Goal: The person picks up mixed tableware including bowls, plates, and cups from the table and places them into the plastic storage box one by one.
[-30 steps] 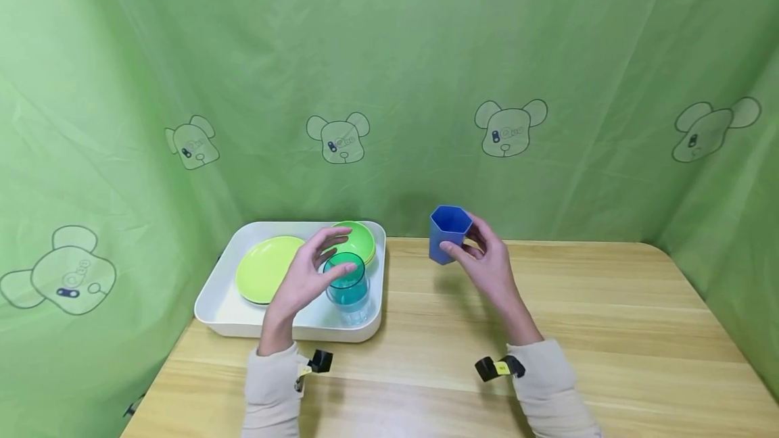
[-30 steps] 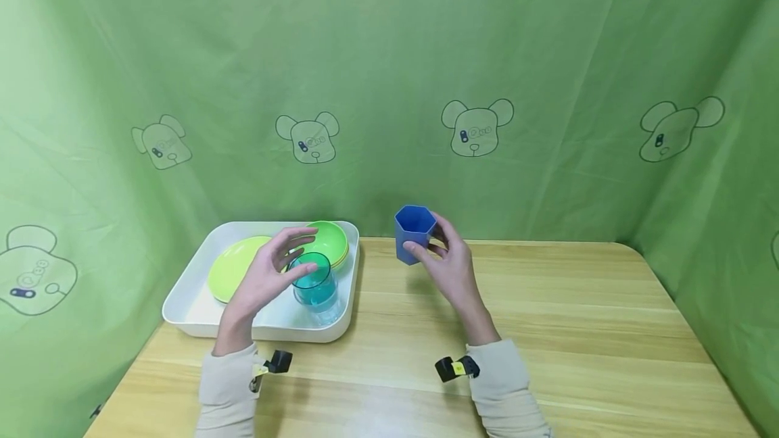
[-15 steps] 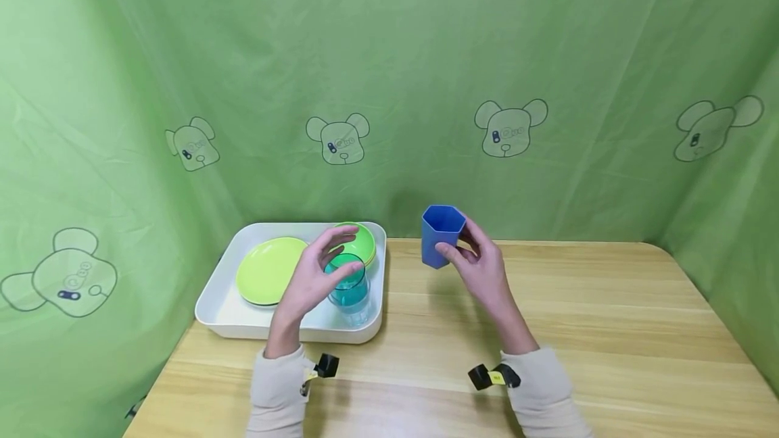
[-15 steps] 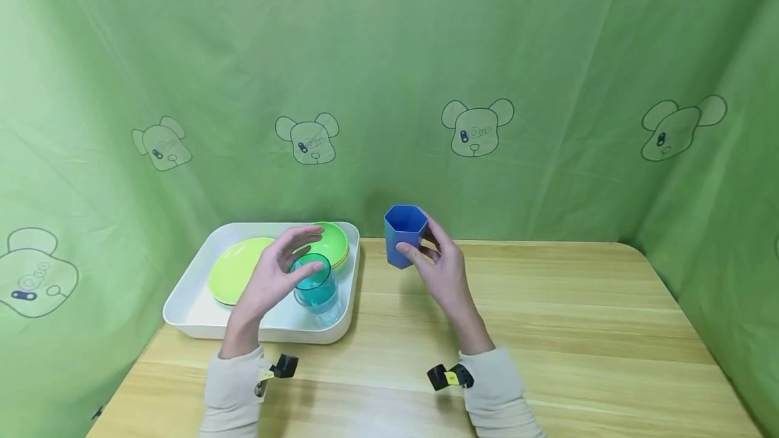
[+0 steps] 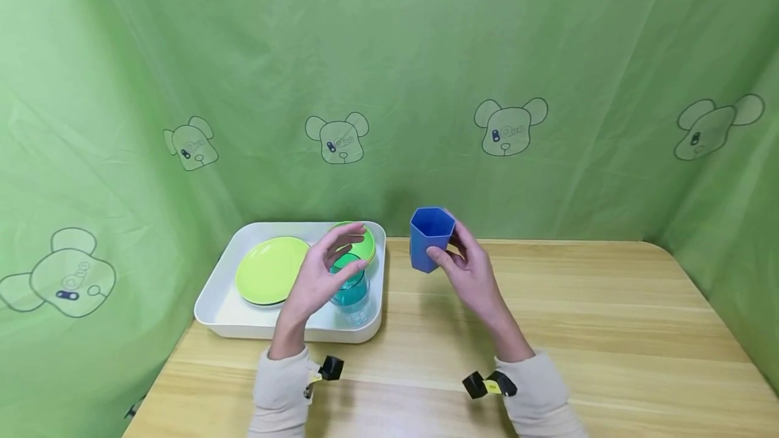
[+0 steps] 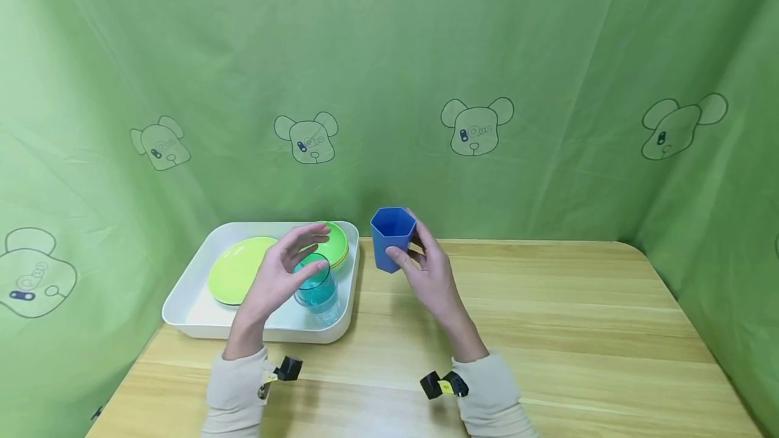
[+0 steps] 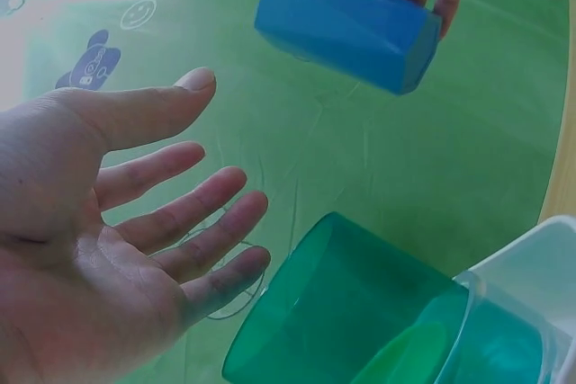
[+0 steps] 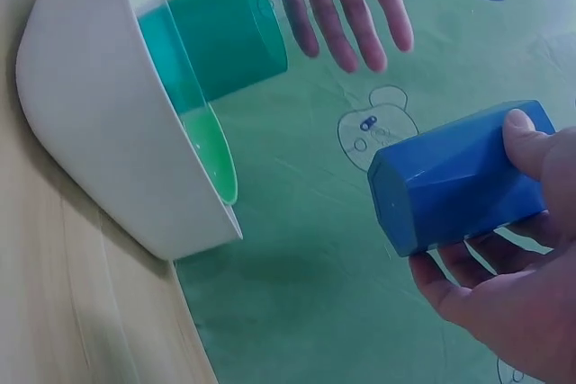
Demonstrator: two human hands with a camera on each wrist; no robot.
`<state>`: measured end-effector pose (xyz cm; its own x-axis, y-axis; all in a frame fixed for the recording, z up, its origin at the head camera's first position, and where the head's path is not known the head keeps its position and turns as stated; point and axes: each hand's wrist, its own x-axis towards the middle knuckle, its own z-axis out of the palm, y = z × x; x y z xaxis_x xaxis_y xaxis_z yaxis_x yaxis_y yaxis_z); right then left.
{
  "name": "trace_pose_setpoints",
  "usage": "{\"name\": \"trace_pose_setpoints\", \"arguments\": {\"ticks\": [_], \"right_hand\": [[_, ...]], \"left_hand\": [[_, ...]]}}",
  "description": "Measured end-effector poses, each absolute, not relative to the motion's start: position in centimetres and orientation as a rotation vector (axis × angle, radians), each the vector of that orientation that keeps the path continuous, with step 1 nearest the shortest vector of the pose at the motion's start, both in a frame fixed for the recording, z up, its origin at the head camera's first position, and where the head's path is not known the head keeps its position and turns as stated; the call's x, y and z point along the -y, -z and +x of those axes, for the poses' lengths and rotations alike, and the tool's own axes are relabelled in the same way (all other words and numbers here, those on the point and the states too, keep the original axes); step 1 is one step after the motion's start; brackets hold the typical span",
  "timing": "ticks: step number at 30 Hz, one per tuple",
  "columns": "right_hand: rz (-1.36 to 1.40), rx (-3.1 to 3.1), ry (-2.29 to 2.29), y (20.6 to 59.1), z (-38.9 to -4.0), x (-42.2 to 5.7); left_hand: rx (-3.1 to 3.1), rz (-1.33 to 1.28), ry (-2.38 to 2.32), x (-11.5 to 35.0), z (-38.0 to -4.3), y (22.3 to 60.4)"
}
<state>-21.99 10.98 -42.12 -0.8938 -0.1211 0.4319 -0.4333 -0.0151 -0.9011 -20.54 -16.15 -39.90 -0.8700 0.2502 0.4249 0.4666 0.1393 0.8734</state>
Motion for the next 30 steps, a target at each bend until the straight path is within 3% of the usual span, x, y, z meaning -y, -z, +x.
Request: {"name": "trace_pose_setpoints", "arguments": {"ticks": [8, 30], "right_hand": [[0.486, 1.974, -2.043, 42.0, -21.3, -10.0], [0.66, 1.955, -2.023, 42.4, -20.3, -7.5]], "left_hand": [[2.23, -0.725, 1.84, 15.3, -20.3, 39.8], [2.286, -0.743, 1.872, 13.5, -20.1, 39.9]]}}
